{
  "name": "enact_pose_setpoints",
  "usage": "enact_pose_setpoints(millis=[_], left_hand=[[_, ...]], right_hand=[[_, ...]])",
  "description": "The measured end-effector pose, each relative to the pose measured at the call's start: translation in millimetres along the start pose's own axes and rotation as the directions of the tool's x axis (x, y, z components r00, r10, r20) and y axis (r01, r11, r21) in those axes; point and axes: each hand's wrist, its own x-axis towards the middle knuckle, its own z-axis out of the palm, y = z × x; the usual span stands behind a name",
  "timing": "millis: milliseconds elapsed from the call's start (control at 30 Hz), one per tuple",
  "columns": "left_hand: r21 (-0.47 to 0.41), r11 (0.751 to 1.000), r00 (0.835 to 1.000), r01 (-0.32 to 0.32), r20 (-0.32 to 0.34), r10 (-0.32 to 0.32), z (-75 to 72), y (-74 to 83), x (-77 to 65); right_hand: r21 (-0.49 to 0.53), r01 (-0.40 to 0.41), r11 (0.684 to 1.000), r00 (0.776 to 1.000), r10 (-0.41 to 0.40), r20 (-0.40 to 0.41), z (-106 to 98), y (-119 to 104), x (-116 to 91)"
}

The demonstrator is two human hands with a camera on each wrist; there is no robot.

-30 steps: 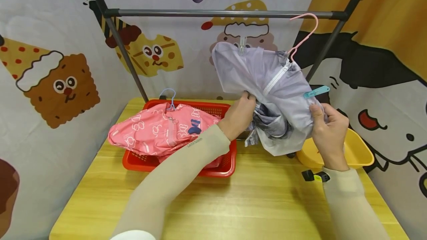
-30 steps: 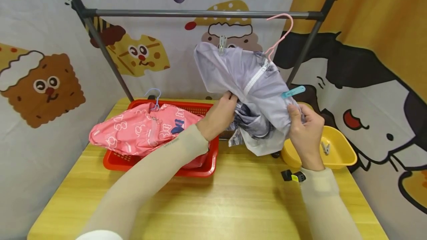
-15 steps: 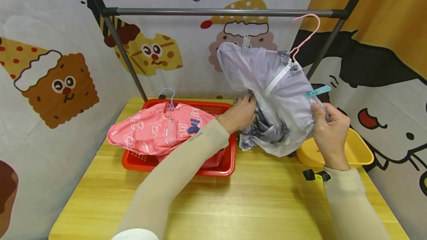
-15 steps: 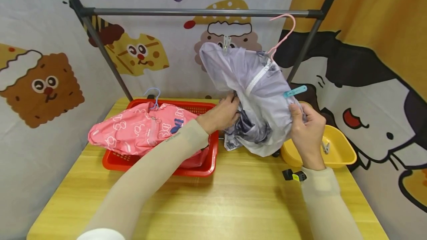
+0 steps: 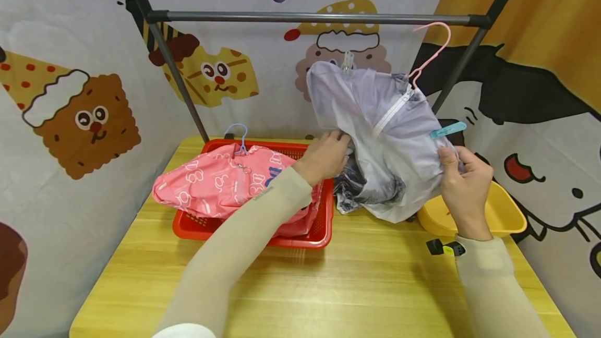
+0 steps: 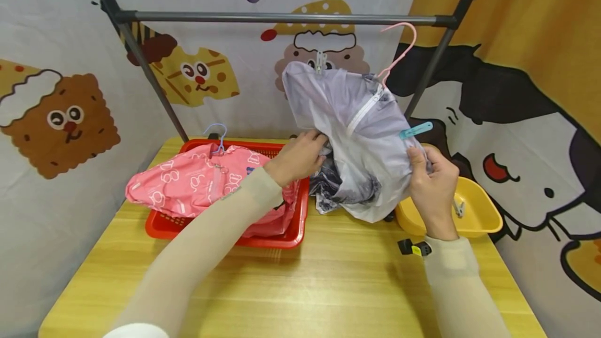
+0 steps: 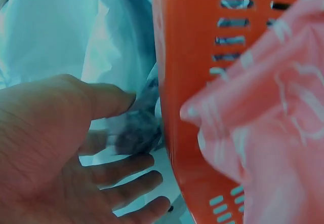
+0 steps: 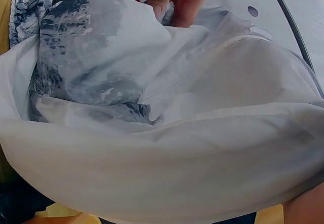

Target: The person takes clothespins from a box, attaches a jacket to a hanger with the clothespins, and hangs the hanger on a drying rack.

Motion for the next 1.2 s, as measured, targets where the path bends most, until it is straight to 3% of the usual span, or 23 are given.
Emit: enact_pose_setpoints(millis=[200,433,833,1067,1200], left_hand=[[-0.074,0.997,1.000,0.028,0.009,-0.028,-7.1,-11.3,-11.4],[-0.102,0.994,0.999,0.028,-0.014,-0.030,-13.9,-23.7,-24.1],[-0.121,0.990,0.997,0.078,-0.012,-0.080,-51.5,-44.8,-54.3],[-0.183,0.979,0.990,0.089,-0.091,-0.107,-68.2,-68.0,-75.9],[-0.265,0.957,0.977,0.119,-0.138,-0.160,-73.2,-87.9,-87.8]], right_hand=[[-0.018,0.013,1.000,1.000,-0.013,-0.005,-2.2,3.1,1.8],[-0.038,-0.014,0.999,1.000,0.014,-0.001,-4.3,4.6,1.7],[-0.058,-0.032,0.998,0.999,0.032,0.001,-10.3,6.3,0.9],[-0.033,-0.026,0.999,1.000,0.027,0.006,-11.7,7.1,-0.1],[-0.021,-0.021,1.000,1.000,0.022,0.007,-11.7,6.7,0.1]])
